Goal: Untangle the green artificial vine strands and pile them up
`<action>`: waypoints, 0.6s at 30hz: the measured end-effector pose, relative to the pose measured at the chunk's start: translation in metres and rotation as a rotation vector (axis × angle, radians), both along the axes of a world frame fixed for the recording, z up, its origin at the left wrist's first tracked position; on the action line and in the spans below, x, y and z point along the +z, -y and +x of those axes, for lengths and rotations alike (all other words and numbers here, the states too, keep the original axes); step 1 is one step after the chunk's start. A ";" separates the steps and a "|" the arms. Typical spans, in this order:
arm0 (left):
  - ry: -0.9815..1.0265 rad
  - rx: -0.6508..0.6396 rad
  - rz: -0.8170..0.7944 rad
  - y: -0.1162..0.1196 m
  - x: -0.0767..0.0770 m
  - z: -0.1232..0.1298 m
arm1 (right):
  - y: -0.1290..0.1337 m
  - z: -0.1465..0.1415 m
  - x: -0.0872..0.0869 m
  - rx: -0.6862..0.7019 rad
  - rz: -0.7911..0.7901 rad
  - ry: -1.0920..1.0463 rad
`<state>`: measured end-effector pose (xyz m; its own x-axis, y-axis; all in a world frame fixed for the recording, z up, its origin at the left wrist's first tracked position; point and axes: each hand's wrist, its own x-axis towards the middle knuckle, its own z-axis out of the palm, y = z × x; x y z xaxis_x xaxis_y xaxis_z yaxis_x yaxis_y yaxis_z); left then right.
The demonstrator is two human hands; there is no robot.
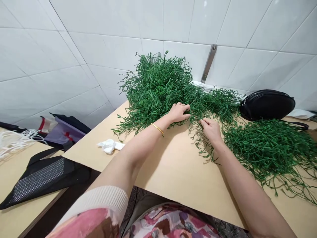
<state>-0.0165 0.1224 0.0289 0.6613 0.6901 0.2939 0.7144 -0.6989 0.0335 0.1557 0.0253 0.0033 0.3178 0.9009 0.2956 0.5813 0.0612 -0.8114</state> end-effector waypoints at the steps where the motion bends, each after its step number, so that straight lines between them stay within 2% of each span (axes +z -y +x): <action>1: -0.021 -0.023 0.002 -0.002 -0.001 -0.003 | 0.001 0.007 0.002 -0.029 0.018 -0.049; 6: -0.147 -0.001 0.094 -0.009 -0.011 -0.014 | 0.010 0.037 0.021 -0.129 0.106 -0.306; 10: -0.175 0.082 0.114 -0.011 -0.015 -0.008 | 0.028 0.047 0.056 -0.115 0.242 -0.582; 14: -0.170 0.116 0.111 -0.008 -0.013 0.001 | 0.052 0.044 0.096 -0.046 0.343 -0.657; 18: -0.186 0.097 0.103 0.004 -0.011 0.003 | 0.071 0.036 0.120 -0.020 0.384 -0.795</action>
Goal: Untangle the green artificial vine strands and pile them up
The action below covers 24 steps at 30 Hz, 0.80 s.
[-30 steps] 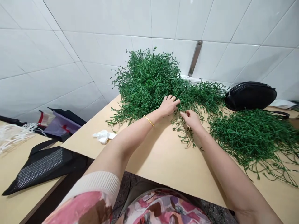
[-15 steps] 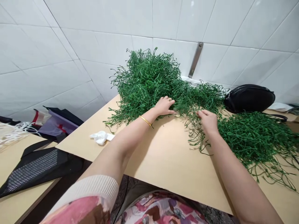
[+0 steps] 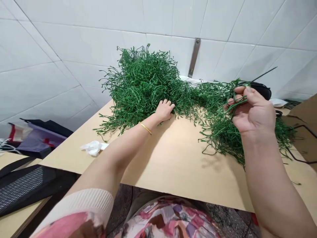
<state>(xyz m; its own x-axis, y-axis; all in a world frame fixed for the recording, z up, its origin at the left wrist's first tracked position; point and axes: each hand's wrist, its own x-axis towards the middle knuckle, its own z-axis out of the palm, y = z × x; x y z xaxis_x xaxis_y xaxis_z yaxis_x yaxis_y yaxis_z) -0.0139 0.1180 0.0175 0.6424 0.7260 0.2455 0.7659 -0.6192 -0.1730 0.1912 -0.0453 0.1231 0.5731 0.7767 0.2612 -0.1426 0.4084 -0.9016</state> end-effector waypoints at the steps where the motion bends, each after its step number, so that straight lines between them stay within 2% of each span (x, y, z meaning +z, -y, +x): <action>1: -0.008 -0.012 0.009 0.005 0.001 -0.001 | 0.004 -0.001 0.003 -0.007 0.022 -0.038; 7: 0.136 -0.147 0.129 0.049 0.009 0.000 | 0.018 -0.001 0.010 0.012 0.060 -0.082; 10: 0.147 -0.311 0.143 0.068 0.005 0.025 | 0.023 -0.002 0.013 0.045 0.094 -0.050; 13: 0.074 -0.464 0.071 0.075 -0.012 0.063 | 0.030 -0.003 0.015 0.083 0.139 0.017; 15: 0.054 -0.453 0.014 0.070 -0.025 0.084 | 0.036 -0.001 0.015 0.081 0.136 0.049; 18: 0.078 -0.295 -0.006 0.050 -0.035 0.097 | 0.041 0.006 0.013 0.044 0.111 0.036; 21: 0.011 -0.199 -0.028 0.020 -0.033 0.093 | 0.039 0.013 0.006 -0.007 0.075 -0.055; 24: -0.026 -0.148 -0.046 0.002 -0.027 0.088 | 0.027 0.012 -0.013 -0.001 -0.015 -0.181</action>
<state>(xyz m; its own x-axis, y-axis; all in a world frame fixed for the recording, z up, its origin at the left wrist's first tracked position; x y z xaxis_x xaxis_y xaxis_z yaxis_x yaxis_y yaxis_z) 0.0744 0.1160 -0.0090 0.7490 0.6329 0.1961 0.6613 -0.7328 -0.1605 0.2032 -0.0727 0.1104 0.6104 0.7793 0.1419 -0.3028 0.3951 -0.8673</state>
